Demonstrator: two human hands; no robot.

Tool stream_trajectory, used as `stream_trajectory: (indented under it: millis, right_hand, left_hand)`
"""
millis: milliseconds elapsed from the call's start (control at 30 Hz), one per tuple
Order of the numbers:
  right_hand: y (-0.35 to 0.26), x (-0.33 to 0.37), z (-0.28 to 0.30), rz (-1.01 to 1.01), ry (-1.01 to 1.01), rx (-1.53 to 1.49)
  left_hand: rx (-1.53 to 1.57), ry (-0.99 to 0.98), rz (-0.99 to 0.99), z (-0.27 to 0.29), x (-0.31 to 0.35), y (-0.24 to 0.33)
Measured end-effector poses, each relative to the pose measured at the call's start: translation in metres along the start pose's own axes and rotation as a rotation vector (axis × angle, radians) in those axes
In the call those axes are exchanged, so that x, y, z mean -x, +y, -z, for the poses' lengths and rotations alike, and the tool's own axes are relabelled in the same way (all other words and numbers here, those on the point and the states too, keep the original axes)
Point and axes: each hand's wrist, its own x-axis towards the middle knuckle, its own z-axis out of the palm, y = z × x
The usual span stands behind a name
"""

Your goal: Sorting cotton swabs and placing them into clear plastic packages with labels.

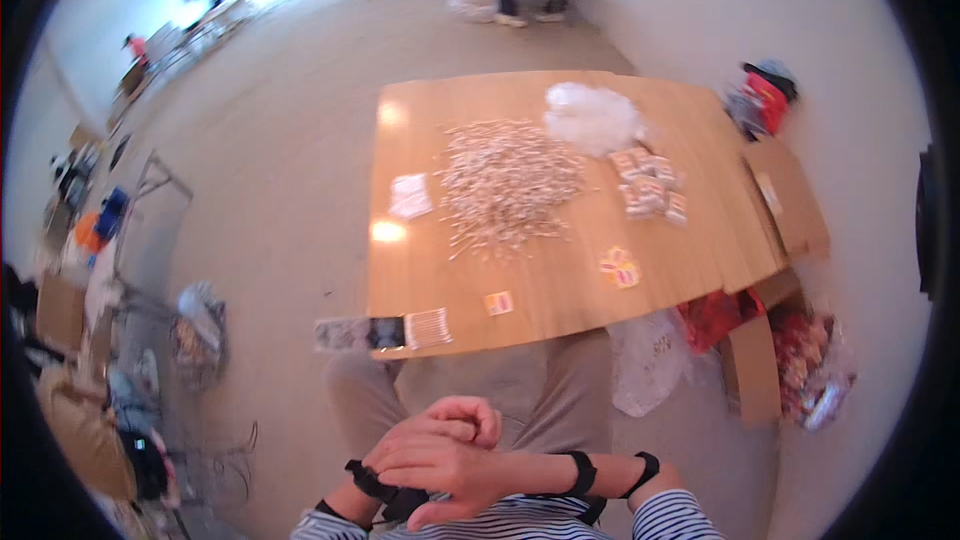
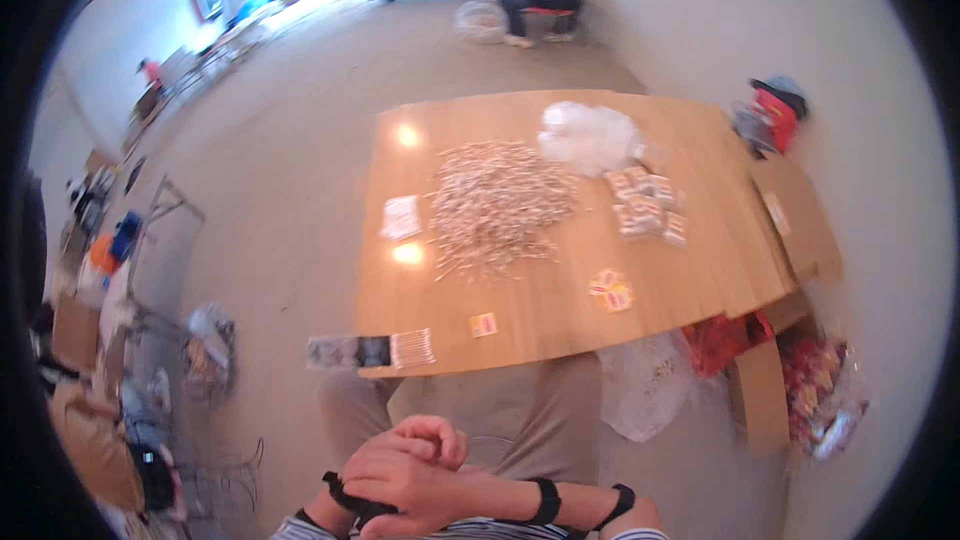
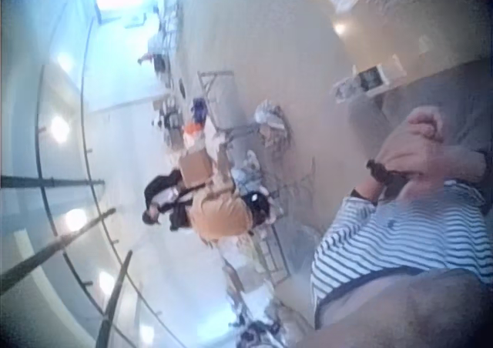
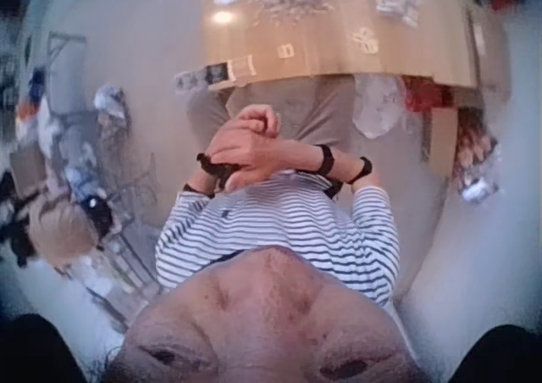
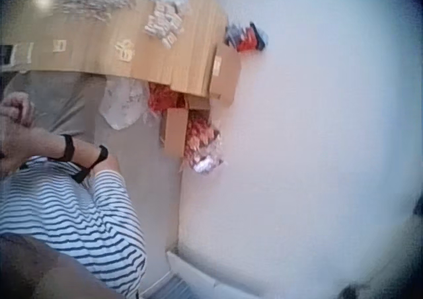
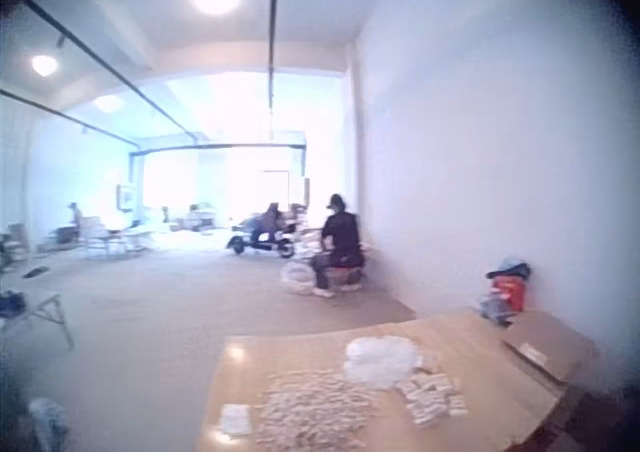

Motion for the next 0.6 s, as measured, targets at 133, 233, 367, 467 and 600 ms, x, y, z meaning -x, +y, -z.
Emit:
stream_trajectory:
  millis: [133, 233, 367, 467, 600]
  right_hand:
    - [-0.001, 0.008, 0.048, -0.143, 0.100, 0.176]
    - [-0.013, -0.001, 0.081, -0.441, 0.518, 0.639]
    - [-0.019, -0.064, 0.121, 0.016, 0.811, 0.525]
    - [-0.039, -0.146, 0.123, 0.259, 0.856, 0.434]
    - [-0.064, -0.255, 0.011, 0.638, 0.698, 0.357]
  left_hand:
    - [-0.094, 0.521, -0.133, 0.028, 0.035, -0.001]
    - [-0.159, 0.880, -0.713, 0.048, 0.100, 0.016]
    - [-0.531, 1.380, -1.411, -0.010, 0.203, 0.096]
    - [-0.785, 1.349, -1.642, -0.046, 0.238, 0.133]
    - [-0.967, 0.965, -1.858, -0.104, 0.216, 0.190]
